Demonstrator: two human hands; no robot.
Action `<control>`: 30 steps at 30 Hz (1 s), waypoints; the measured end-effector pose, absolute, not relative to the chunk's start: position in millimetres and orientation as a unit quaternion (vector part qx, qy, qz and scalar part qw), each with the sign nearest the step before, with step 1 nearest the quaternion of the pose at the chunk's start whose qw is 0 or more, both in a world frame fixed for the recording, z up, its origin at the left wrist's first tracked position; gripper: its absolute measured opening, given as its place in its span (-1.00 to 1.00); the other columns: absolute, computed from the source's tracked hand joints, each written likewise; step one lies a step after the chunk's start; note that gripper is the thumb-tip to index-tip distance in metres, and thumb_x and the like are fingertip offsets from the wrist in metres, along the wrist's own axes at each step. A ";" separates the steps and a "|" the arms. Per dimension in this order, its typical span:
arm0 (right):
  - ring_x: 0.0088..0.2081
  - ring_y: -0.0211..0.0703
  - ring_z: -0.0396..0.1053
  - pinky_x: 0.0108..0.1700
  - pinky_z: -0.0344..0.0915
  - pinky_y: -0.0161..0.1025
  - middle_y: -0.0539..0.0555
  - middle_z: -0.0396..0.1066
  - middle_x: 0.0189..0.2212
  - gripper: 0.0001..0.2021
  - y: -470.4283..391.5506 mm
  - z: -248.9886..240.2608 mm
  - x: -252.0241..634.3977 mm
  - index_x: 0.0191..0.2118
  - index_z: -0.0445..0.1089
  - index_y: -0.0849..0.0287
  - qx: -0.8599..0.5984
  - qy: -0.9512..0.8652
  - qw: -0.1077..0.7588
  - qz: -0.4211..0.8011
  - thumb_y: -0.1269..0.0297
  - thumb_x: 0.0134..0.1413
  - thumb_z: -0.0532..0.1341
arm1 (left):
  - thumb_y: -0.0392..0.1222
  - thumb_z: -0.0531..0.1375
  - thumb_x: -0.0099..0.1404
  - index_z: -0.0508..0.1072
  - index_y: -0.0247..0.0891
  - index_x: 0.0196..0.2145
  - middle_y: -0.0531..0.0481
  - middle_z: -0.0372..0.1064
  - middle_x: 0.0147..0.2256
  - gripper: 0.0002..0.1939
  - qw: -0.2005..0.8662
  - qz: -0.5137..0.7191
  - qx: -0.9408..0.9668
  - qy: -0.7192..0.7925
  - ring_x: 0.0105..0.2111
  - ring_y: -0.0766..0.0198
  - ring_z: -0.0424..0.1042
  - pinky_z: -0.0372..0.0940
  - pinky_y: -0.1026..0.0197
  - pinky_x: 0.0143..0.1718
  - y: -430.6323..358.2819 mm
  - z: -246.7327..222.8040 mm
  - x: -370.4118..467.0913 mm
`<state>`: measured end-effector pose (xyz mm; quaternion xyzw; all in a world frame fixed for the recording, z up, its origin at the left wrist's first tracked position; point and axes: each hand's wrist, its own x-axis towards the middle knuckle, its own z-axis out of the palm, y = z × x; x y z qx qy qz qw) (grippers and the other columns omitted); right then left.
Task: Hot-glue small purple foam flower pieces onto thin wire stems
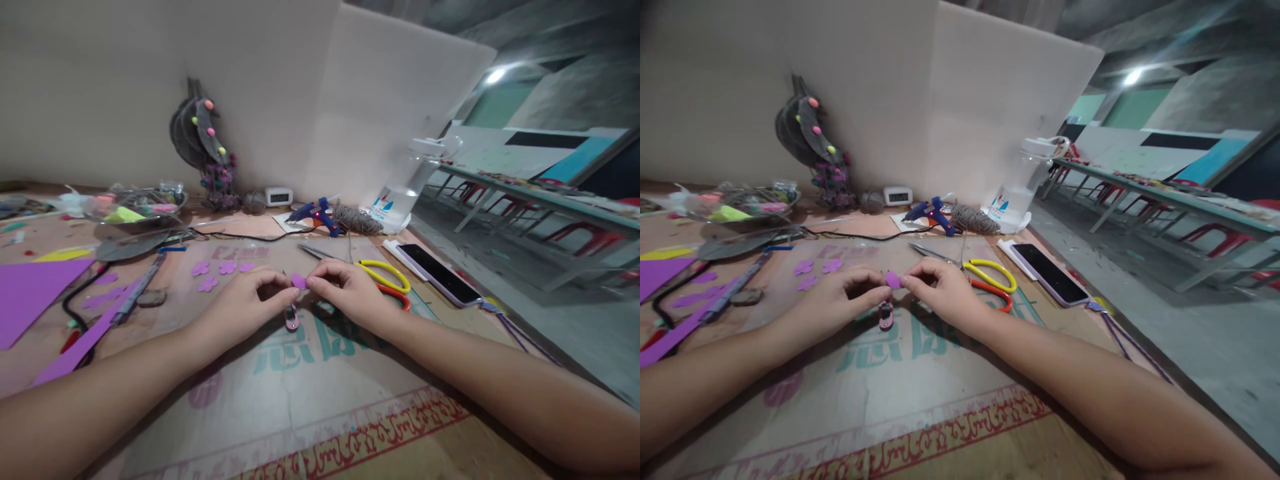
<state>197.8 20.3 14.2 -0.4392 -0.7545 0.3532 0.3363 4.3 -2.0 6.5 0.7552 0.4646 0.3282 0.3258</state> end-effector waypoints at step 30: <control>-0.35 -0.25 0.31 -0.29 0.23 -0.29 0.02 0.36 -0.43 -0.90 18.9 12.3 201.4 -0.43 0.38 0.20 -0.377 -0.829 0.343 0.229 0.34 0.09 0.19 | -0.20 0.08 0.22 0.40 -0.23 -0.47 0.06 0.43 -0.43 -0.84 0.319 0.337 0.761 0.453 -0.36 0.25 0.38 0.20 0.22 -0.30 -0.5 0.1 2.8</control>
